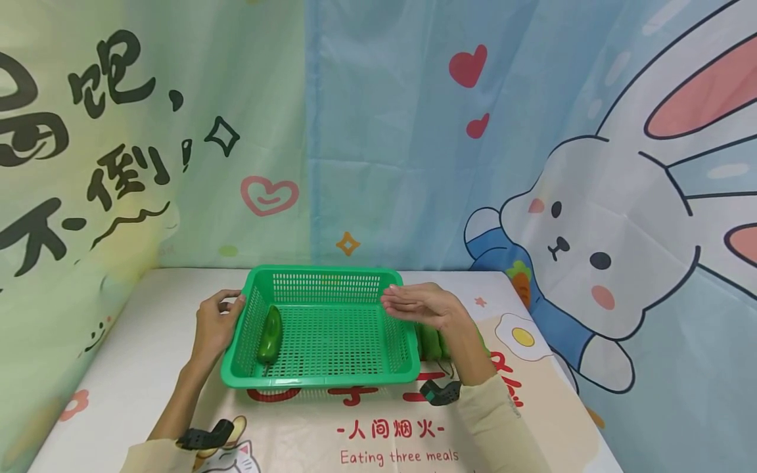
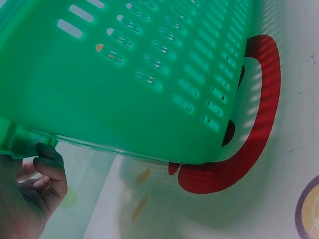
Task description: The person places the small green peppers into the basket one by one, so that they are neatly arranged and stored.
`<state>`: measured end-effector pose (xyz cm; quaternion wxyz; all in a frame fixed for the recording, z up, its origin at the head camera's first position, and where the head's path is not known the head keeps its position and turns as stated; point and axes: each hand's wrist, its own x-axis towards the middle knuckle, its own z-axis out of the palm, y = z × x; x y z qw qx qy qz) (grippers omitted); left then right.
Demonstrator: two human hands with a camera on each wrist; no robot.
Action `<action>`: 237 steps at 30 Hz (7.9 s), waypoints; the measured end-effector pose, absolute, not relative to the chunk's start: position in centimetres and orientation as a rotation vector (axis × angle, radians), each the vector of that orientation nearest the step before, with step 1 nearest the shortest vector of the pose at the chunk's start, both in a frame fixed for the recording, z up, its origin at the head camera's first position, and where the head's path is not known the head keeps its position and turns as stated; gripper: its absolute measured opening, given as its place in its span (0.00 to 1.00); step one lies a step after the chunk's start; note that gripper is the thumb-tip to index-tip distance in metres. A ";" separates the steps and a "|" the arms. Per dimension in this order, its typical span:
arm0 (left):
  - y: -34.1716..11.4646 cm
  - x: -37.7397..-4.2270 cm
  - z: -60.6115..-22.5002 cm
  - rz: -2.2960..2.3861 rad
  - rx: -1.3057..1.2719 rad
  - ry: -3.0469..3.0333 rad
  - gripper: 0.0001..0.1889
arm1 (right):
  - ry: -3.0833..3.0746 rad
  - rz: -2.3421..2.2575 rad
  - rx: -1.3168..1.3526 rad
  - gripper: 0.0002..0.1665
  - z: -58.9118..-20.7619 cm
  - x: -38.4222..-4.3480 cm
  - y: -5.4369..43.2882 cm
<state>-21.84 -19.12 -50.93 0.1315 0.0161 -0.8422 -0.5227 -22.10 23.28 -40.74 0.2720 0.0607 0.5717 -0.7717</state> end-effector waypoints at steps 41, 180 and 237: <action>-19.0 -22.0 -51.0 -1.497 0.050 -2.447 0.19 | 1.703 -2.100 0.391 0.11 -43.8 -20.9 36.7; -19.2 -22.0 -51.1 -1.541 0.050 -2.445 0.21 | 2.154 -1.639 0.563 0.34 -51.3 -20.5 44.5; -19.2 -21.9 -50.9 -1.536 0.058 -2.466 0.21 | 1.816 -2.035 0.669 0.55 -51.3 -19.8 43.4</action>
